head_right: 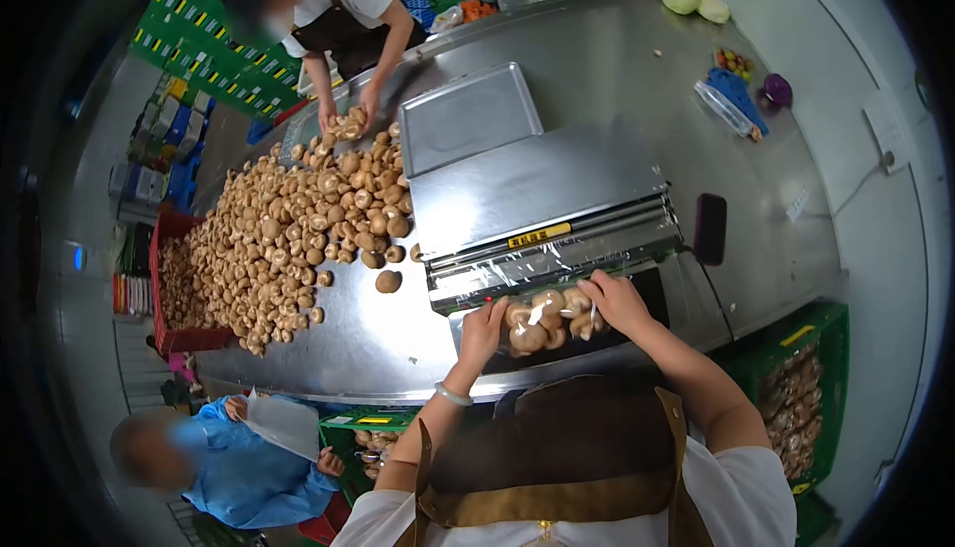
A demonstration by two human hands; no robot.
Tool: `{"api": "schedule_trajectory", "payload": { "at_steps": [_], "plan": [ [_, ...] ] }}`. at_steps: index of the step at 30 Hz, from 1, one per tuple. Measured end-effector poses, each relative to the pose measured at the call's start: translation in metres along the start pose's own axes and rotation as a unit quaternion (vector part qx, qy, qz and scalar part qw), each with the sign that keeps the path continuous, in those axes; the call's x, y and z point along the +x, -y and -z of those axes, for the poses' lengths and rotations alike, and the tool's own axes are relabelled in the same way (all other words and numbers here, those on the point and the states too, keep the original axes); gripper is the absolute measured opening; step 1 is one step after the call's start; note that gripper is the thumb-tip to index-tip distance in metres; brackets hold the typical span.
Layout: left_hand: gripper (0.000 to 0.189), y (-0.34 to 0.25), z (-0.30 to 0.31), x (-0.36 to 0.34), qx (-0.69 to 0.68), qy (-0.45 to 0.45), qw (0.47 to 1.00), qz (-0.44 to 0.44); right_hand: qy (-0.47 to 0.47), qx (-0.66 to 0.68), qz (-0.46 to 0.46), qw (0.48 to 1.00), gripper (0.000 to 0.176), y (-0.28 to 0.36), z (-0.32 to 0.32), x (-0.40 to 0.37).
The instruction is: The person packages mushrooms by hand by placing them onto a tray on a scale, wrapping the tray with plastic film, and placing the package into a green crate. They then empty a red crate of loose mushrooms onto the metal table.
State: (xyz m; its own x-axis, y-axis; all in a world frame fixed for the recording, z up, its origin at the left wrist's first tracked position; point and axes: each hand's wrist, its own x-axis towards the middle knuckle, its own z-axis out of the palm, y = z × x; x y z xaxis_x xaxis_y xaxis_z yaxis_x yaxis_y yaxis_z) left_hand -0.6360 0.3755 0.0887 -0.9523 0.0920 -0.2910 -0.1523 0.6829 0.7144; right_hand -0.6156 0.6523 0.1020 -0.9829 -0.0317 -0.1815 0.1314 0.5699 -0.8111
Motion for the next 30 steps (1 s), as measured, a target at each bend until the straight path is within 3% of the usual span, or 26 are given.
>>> {"api": "schedule_trajectory", "payload": {
  "at_steps": [4,5,7,9,10,11,14,15,18,22,24,25,26,27,28,30],
  "plan": [
    [0.030,0.011,-0.018,-0.017,0.002,-0.127,0.991,-0.041,-0.052,-0.023,-0.055,0.997,0.031,-0.024,-0.009,-0.015],
    [0.021,0.028,-0.026,-0.021,-0.082,-0.137,0.987,-0.030,-0.059,-0.027,-0.068,0.996,0.029,-0.024,-0.008,-0.021],
    [0.018,0.037,-0.030,-0.034,-0.113,-0.137,0.984,-0.026,-0.066,-0.023,-0.077,0.995,0.021,-0.043,-0.016,-0.031],
    [0.016,0.048,-0.041,-0.039,-0.193,-0.168,0.966,-0.045,-0.095,0.080,-0.078,0.989,0.020,-0.050,-0.030,-0.036],
    [0.016,0.055,-0.041,-0.039,-0.238,-0.162,0.958,-0.013,-0.111,0.131,-0.076,0.982,0.020,-0.054,-0.033,-0.039],
    [0.017,0.061,-0.036,-0.039,-0.235,-0.169,0.957,-0.015,-0.157,0.193,-0.053,0.967,0.019,-0.053,-0.029,-0.045],
    [0.017,0.047,-0.007,-0.044,-0.199,-0.141,0.969,-0.037,-0.170,0.285,-0.104,0.938,0.016,-0.037,0.016,-0.095],
    [0.017,0.041,-0.004,-0.048,-0.184,-0.125,0.974,-0.043,-0.188,0.241,-0.101,0.947,0.015,-0.033,0.027,-0.112],
    [0.015,0.045,-0.030,-0.041,0.054,-0.099,0.984,-0.137,-0.294,0.152,-0.114,0.937,0.012,-0.071,0.000,-0.145],
    [0.025,0.028,-0.076,-0.006,0.229,-0.060,0.918,-0.319,-0.416,0.057,-0.167,0.892,0.009,-0.136,-0.069,-0.143],
    [0.038,0.003,-0.087,0.012,0.186,0.012,0.892,-0.412,-0.388,0.274,-0.185,0.860,0.015,-0.177,-0.115,-0.142],
    [0.039,-0.004,-0.093,0.015,0.180,0.044,0.885,-0.427,-0.358,0.299,-0.115,0.877,0.018,-0.171,-0.121,-0.153],
    [0.038,-0.009,-0.097,0.012,0.049,0.108,0.925,-0.362,-0.328,0.319,-0.038,0.888,0.021,-0.157,-0.122,-0.157],
    [0.039,-0.018,-0.104,0.009,-0.085,0.167,0.939,-0.289,-0.295,0.334,0.044,0.894,0.024,-0.138,-0.116,-0.155],
    [0.040,-0.027,-0.111,0.004,-0.218,0.222,0.928,-0.206,-0.246,0.359,0.061,0.899,0.022,-0.115,-0.105,-0.158],
    [0.041,-0.072,-0.092,-0.050,-0.503,0.349,0.786,-0.086,-0.085,0.383,0.004,0.920,0.021,-0.065,-0.080,-0.172]
  ]
}}
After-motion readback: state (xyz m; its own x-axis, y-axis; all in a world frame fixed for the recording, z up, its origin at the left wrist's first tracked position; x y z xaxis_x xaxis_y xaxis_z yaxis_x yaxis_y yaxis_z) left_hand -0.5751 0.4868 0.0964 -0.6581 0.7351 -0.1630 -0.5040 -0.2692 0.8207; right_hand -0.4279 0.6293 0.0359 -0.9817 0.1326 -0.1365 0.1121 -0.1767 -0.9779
